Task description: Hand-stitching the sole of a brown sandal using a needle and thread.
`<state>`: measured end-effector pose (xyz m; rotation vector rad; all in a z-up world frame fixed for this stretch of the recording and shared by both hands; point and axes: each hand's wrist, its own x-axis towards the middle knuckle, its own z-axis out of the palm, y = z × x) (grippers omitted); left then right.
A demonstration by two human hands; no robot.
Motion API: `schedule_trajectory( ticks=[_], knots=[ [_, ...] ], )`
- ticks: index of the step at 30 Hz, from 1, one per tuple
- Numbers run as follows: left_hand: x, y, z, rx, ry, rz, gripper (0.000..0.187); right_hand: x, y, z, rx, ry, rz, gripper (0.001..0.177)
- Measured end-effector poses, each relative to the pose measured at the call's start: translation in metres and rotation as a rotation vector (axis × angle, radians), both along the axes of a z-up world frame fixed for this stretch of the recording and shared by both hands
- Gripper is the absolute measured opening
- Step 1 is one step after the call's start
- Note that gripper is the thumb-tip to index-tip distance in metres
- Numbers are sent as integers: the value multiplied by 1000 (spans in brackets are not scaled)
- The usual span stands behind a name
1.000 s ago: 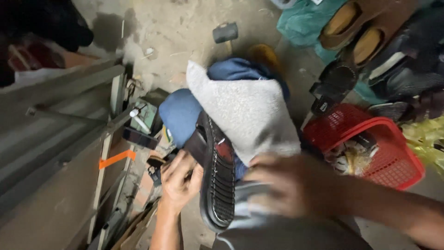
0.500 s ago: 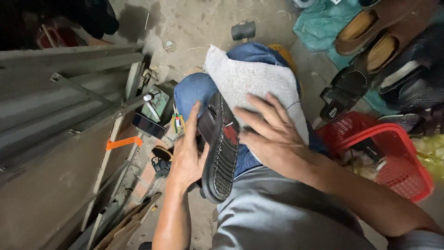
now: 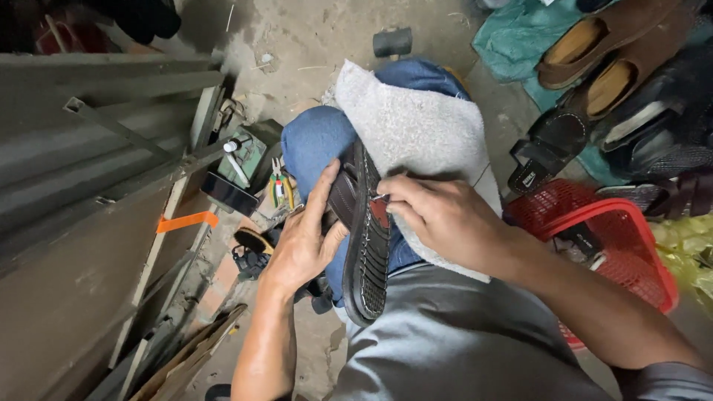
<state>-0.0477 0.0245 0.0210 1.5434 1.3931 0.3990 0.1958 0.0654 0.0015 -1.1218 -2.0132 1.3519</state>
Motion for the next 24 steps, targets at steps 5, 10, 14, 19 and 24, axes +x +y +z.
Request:
schedule_trajectory(
  ticks=[5, 10, 14, 19, 24],
  knots=[
    [-2, 0, -6, 97, 178, 4, 75, 7, 5, 23, -88, -14, 59, 42],
    [-7, -18, -26, 165, 360, 153, 61, -2, -2, 17, 129, -58, -64, 35],
    [-7, -29, -31, 124, 486, 228, 45, -2, -10, 0, 291, -137, -80, 33],
    [-49, -72, -29, 49, 718, 339, 92, 4, -11, 7, 237, -140, -25, 22],
    [-41, -90, -4, -150, 725, 432, 76, 6, -12, 13, 174, -146, 100, 13]
  ],
)
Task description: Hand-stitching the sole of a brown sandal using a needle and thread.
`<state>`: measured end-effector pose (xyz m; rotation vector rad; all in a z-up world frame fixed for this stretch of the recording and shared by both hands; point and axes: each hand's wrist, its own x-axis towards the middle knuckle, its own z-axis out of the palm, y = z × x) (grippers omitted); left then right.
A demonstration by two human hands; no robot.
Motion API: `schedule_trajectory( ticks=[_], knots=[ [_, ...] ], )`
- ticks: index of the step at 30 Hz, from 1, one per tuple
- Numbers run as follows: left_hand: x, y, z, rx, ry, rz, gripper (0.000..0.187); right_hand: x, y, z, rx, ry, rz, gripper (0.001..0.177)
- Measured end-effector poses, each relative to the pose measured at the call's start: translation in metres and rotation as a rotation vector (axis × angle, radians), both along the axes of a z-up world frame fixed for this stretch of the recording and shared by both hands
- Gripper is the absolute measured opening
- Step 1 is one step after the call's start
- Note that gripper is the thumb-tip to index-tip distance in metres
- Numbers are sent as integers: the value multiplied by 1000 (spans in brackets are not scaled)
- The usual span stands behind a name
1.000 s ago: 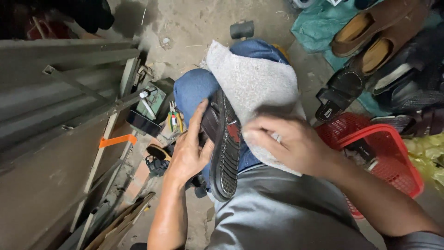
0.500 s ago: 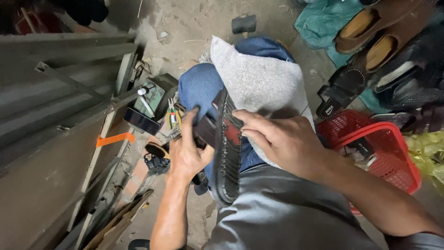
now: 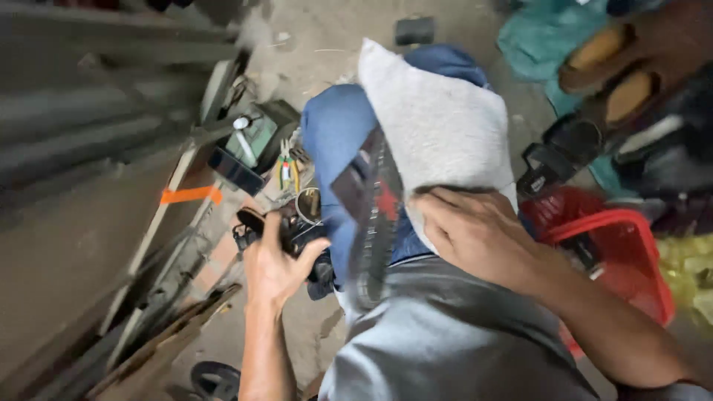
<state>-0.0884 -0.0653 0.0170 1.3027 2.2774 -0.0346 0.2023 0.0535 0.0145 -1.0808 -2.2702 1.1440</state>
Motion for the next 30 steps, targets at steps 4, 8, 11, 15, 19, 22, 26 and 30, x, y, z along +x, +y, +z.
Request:
schedule_trajectory(
  ticks=[4, 8, 11, 15, 19, 22, 26, 30],
  knots=[
    [25, 9, -2, 96, -140, -14, 66, 10, -1, 24, -148, 93, 8, 16],
    [43, 17, 1, 267, -457, 62, 46, 15, -6, 45, -410, 291, 54, 12],
    [49, 16, -9, 329, -623, 143, 29, 27, -34, 50, -759, 656, 32, 17],
    [54, 15, -12, 399, -669, 146, 16, -13, -45, 53, -413, 261, 130, 105],
    [55, 14, -14, 410, -735, 180, 11, -24, -50, 37, 5, -45, 22, 114],
    [59, 16, -16, 428, -774, 155, 11, -1, -40, 36, -63, -188, 22, 116],
    [68, 30, -12, 436, -831, 88, 12, 34, -23, 26, -167, -315, 93, 139],
    [75, 39, -8, 431, -623, -4, 18, 62, -26, 1, -293, -203, 99, 120]
  ],
)
